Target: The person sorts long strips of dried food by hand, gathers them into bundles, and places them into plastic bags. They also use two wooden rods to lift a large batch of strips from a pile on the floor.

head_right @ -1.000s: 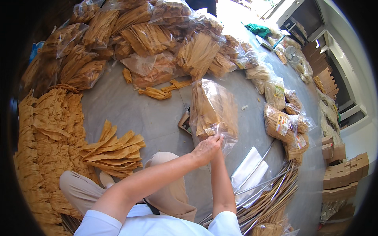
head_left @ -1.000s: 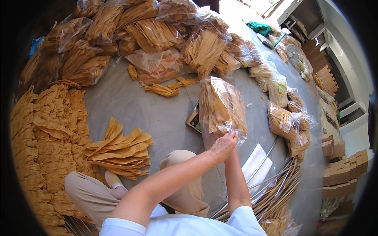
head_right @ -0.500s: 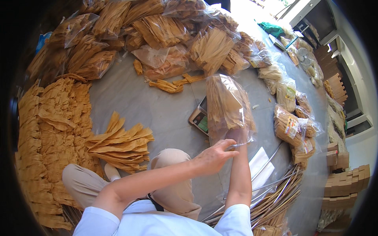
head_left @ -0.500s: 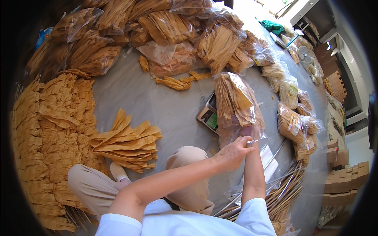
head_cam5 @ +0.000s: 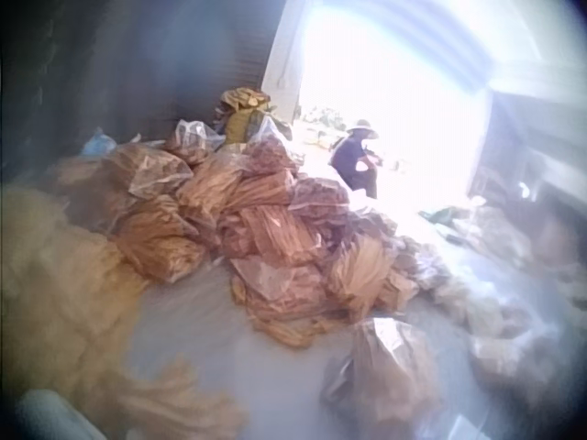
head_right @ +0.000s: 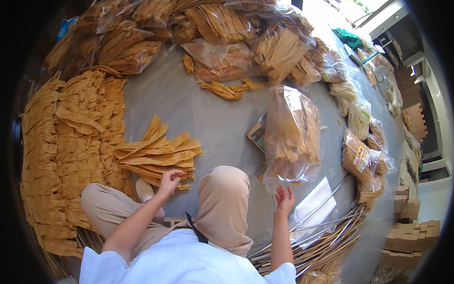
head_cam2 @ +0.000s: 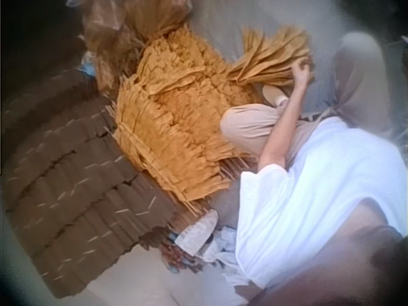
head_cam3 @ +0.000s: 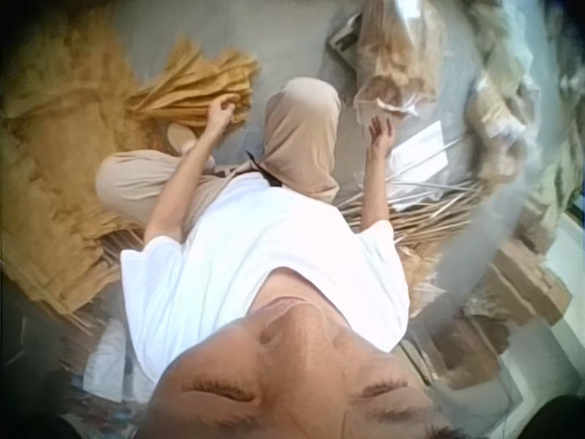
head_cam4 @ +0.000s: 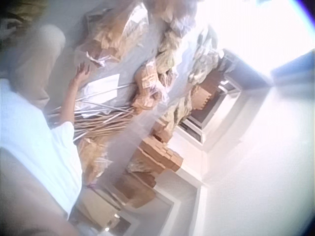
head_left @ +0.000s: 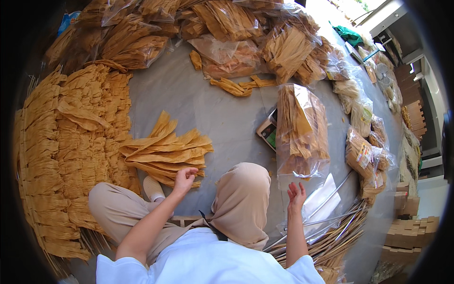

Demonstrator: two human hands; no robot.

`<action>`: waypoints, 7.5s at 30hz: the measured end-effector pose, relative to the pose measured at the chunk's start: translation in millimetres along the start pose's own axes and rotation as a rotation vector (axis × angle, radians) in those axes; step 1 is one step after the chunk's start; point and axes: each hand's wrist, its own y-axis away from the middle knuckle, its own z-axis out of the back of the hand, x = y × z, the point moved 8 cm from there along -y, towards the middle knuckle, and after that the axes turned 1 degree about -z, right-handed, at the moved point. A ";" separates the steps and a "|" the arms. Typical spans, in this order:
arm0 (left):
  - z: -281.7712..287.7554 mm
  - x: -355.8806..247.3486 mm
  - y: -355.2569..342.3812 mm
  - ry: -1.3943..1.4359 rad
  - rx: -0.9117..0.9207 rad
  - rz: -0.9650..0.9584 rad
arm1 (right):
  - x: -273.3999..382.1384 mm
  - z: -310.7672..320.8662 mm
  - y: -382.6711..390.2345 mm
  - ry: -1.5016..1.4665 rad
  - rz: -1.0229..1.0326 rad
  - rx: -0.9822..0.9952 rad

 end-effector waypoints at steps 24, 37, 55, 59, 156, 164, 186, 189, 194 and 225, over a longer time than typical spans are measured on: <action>26.0 102.5 27.2 -0.179 -0.069 0.488 | -22.3 -75.7 105.7 0.217 0.045 0.291; 173.5 83.2 10.4 -0.162 -1.208 0.720 | 127.5 -233.8 288.9 0.692 1.360 0.618; 177.7 -175.0 8.1 0.589 -0.575 -0.425 | 131.7 -235.0 289.5 0.576 1.294 0.646; 159.3 -253.6 23.0 0.714 -0.192 -0.504 | 135.3 -248.8 303.2 0.614 1.371 0.727; -330.1 -250.3 112.4 -0.737 0.795 -1.066 | -20.7 29.5 -58.2 -0.318 0.003 -0.004; -306.1 -260.2 113.3 -0.695 0.886 -1.205 | -148.9 128.9 62.4 0.347 -0.432 -0.176; -212.1 -315.3 122.0 -0.225 0.445 -1.382 | -10.8 -51.3 82.6 0.690 0.358 0.070; -115.7 -320.6 104.9 -0.191 0.254 -1.266 | 35.2 -71.2 60.2 0.292 0.531 0.014; 37.9 -267.6 76.7 -0.300 -0.013 -0.660 | 91.4 -106.1 33.7 0.235 0.775 -0.041; 60.9 -216.4 90.3 -0.068 0.102 -0.477 | 373.1 -220.2 194.4 0.423 1.263 0.584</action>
